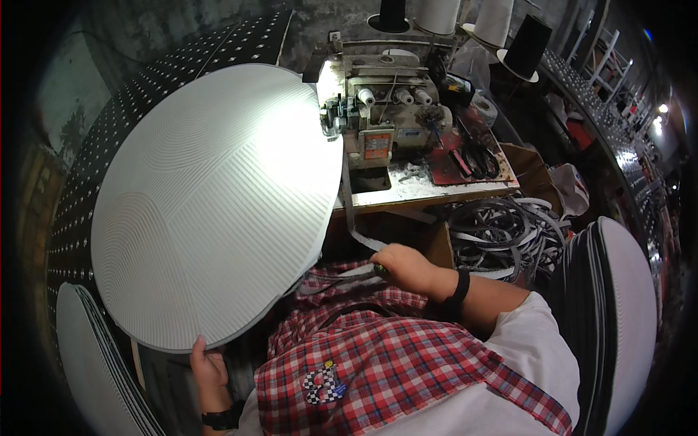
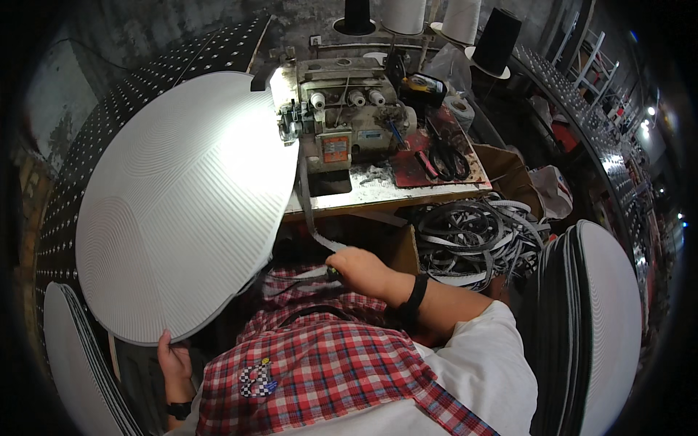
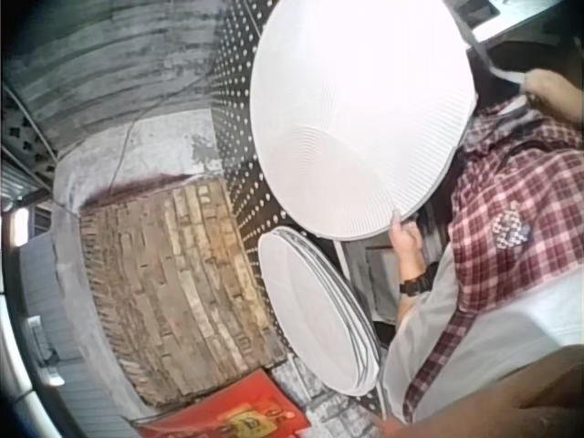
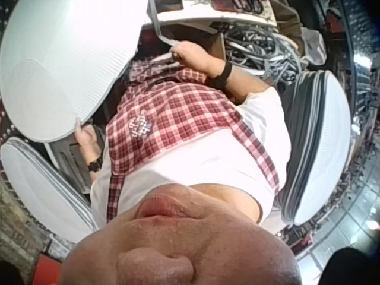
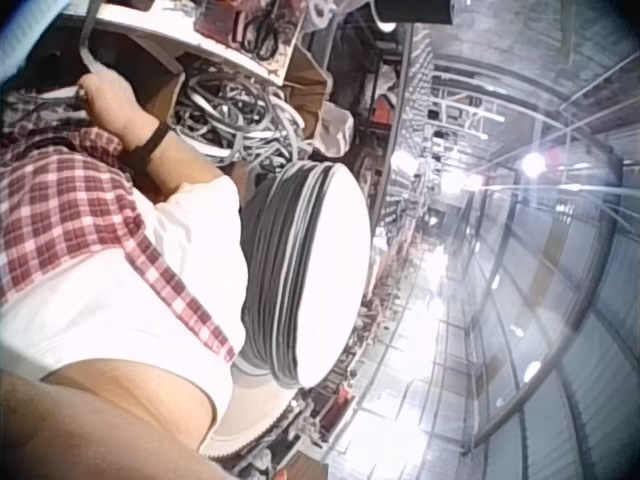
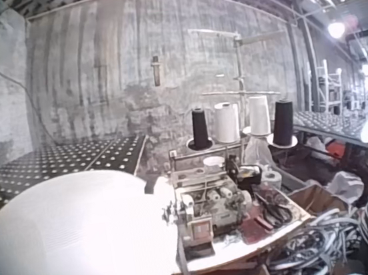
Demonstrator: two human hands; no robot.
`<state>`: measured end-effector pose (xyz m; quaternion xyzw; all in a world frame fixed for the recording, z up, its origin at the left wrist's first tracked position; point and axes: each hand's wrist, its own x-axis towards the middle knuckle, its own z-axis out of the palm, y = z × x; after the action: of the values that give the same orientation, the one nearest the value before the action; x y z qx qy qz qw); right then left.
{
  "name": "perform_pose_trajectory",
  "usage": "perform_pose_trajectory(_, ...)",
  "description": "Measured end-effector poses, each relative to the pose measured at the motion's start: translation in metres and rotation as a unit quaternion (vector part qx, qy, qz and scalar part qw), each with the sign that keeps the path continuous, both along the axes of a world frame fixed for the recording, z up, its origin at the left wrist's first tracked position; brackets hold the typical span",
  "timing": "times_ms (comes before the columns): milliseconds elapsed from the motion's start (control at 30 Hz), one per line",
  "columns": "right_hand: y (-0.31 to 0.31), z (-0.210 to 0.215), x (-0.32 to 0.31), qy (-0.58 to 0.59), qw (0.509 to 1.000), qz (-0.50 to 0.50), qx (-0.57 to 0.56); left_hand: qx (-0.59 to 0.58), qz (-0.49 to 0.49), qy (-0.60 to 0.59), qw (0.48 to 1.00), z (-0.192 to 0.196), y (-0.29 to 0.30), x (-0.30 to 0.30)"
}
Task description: Sewing the edges of circular white textured fabric pads using an industrial sewing machine.
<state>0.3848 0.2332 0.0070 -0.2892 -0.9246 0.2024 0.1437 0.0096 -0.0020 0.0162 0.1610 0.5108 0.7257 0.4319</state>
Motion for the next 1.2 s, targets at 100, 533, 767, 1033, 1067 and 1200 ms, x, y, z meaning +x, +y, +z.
perform_pose_trajectory(100,0.022,0.012,-0.004,-0.035,0.995,0.012,0.093,-0.038,0.012,-0.019,0.999,0.005,0.003,-0.003)
perform_pose_trajectory(533,0.09,0.009,-0.057,0.06,0.936,0.082,0.337,-0.044,0.054,-0.012,0.998,-0.006,0.032,0.014)
perform_pose_trajectory(767,0.043,0.019,-0.05,0.004,0.988,0.119,0.102,-0.036,-0.026,0.068,0.997,-0.01,0.056,0.044)
perform_pose_trajectory(1033,0.011,0.037,-0.066,0.121,0.985,0.045,-0.112,-0.096,-0.162,0.154,0.97,-0.01,0.084,0.067)
perform_pose_trajectory(1067,0.014,0.039,-0.07,0.107,0.984,0.048,-0.132,-0.111,-0.159,0.162,0.968,-0.01,0.089,0.068)
perform_pose_trajectory(1200,0.024,0.043,-0.086,0.182,0.97,0.069,-0.147,-0.117,-0.263,0.239,0.927,-0.007,0.108,0.078)
